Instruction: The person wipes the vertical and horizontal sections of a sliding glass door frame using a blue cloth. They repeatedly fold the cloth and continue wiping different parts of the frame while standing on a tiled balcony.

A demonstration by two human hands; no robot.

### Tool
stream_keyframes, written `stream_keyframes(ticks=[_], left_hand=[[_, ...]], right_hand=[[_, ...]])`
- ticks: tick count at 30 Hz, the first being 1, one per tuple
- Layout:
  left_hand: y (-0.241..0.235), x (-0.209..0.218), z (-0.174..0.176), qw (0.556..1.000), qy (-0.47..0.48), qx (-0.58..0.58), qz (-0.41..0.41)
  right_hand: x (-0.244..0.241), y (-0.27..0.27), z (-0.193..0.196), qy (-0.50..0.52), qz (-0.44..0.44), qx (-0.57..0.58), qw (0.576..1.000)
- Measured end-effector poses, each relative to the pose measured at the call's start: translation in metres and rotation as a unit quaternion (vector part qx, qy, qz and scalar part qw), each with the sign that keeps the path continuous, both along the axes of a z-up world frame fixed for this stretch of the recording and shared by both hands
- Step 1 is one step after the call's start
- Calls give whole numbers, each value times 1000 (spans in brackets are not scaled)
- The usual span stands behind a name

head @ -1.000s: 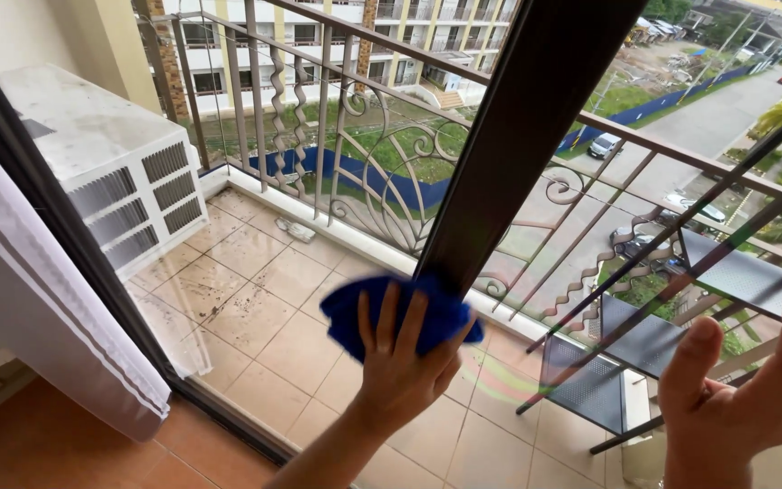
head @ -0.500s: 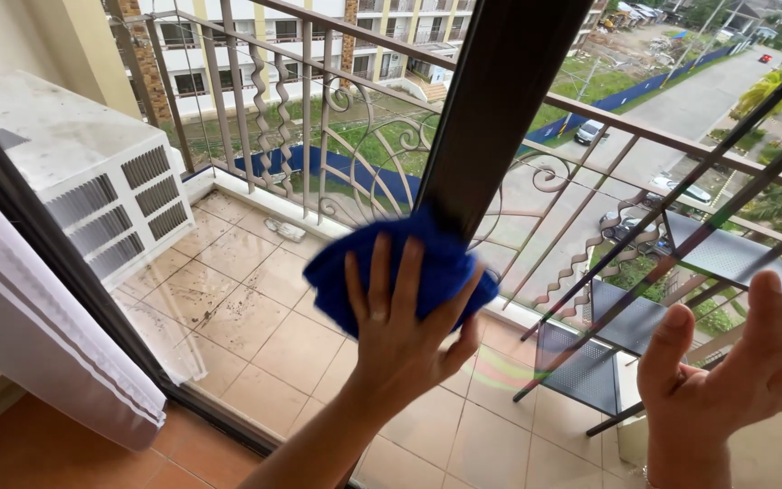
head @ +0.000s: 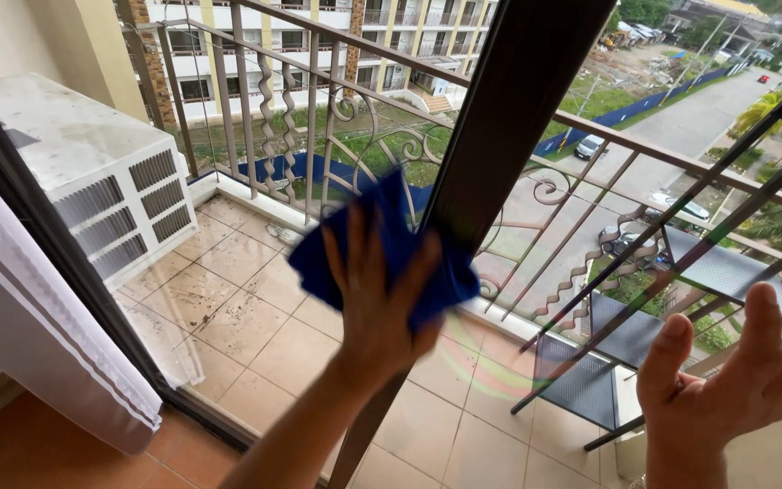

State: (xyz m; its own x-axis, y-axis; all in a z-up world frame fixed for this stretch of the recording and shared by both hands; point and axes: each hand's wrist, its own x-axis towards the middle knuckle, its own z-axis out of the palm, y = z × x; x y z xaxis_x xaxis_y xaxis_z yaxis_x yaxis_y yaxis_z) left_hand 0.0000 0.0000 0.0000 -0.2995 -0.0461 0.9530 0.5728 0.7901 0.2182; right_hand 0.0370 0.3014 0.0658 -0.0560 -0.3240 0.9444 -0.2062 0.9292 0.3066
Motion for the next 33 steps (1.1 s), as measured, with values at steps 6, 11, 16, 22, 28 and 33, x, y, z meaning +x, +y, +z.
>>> stream_keyframes(ticks=[6,11,16,22,28,33], left_hand=[[6,11,85,991,-41,111,55],[9,13,6,996,-32,76,23],[17,22,-40,991,-51,115,-36],[68,39,45,993,-75,-46,79],[77,33,51,994,-20,-21,106],[82,29,7,983,-38,-9,182]], right_hand=[[-2,6,-3,-2,-6,1,1000],[-3,7,-5,-1,-1,-8,1000],[-5,0,-2,15,15,-7,1000],[3,-5,1,3,-3,-17,1000],[-5,-3,2,24,13,2,1000],[18,-63,-66,-59,333,-188,922]])
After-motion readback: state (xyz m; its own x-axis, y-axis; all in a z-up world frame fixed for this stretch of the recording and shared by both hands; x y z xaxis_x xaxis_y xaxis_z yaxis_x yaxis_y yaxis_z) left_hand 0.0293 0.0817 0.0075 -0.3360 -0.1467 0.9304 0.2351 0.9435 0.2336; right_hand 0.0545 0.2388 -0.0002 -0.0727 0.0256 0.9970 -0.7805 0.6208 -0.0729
